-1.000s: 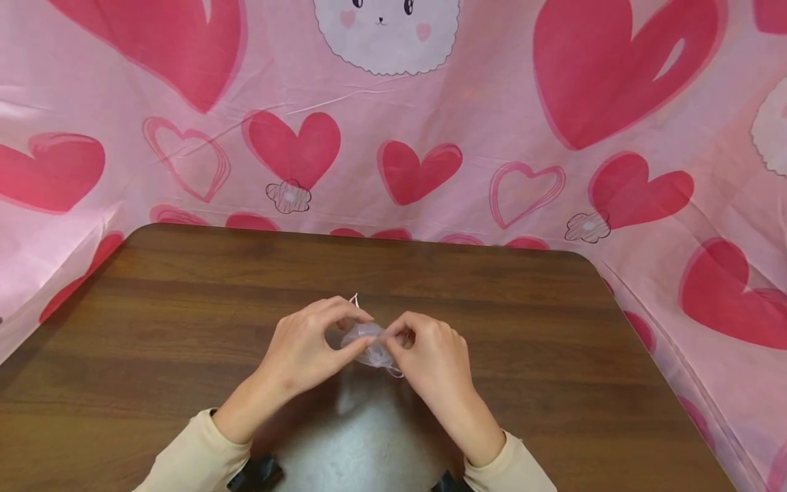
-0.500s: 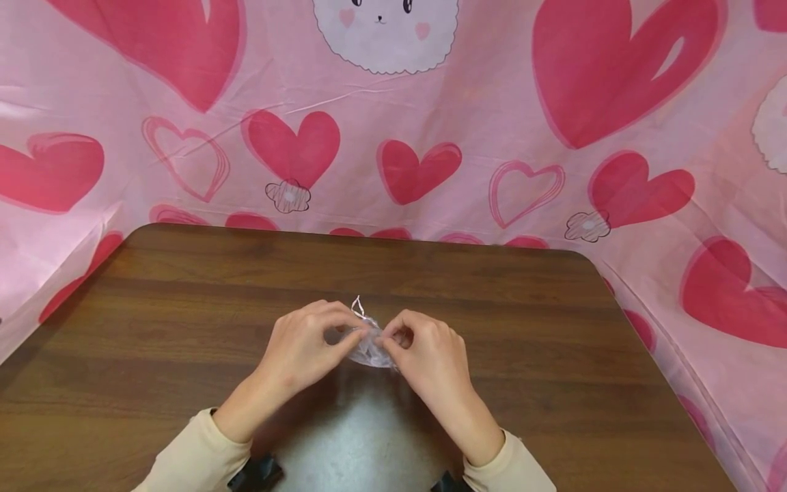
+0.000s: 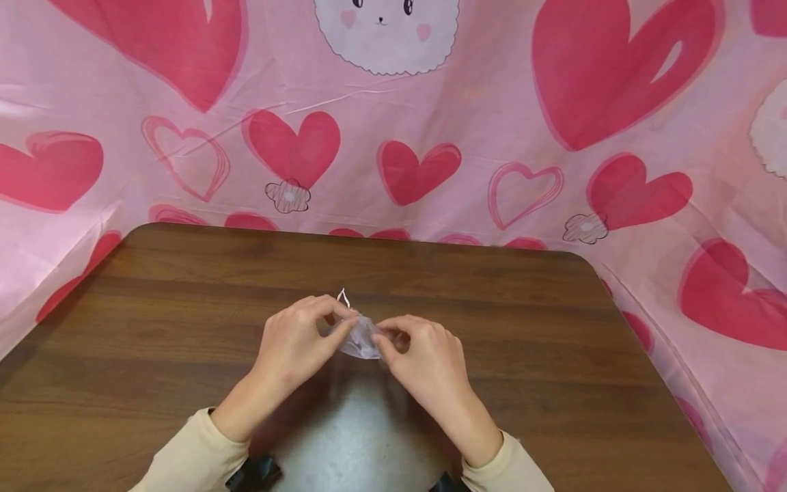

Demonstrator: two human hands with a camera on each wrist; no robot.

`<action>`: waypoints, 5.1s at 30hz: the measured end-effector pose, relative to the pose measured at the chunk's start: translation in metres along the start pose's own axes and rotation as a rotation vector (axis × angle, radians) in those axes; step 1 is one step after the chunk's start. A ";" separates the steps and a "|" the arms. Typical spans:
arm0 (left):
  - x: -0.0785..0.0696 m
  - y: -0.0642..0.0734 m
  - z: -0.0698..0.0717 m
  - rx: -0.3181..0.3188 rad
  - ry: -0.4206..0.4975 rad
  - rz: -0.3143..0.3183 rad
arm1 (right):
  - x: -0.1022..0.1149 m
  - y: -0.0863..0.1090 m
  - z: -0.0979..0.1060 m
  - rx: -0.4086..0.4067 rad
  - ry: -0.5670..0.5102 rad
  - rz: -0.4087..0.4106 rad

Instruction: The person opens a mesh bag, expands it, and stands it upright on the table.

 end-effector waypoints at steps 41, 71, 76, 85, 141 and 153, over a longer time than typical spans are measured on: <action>0.002 0.003 -0.015 0.192 -0.042 0.004 | -0.004 -0.001 0.002 -0.052 0.048 0.003; -0.001 0.002 -0.016 0.205 -0.055 -0.021 | -0.003 -0.001 0.000 -0.031 0.025 -0.010; 0.000 0.002 -0.014 0.176 -0.044 -0.010 | -0.003 -0.001 -0.001 -0.023 -0.005 -0.015; 0.003 0.001 -0.005 0.046 -0.013 0.017 | -0.001 0.000 -0.003 0.004 -0.019 -0.012; -0.002 0.003 -0.004 0.016 0.013 -0.008 | 0.006 0.004 0.000 -0.072 -0.024 0.026; -0.002 0.003 0.001 -0.042 0.007 0.043 | 0.006 0.007 -0.003 -0.065 0.058 -0.024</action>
Point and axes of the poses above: each hand's wrist, its own y-axis away from the middle knuckle, its own z-axis out of the back of the hand, x = y × z, the point moved 7 cm from there along -y, towards the middle knuckle, and after that the axes turned 3 degrees about -z, right-handed, at the moved point
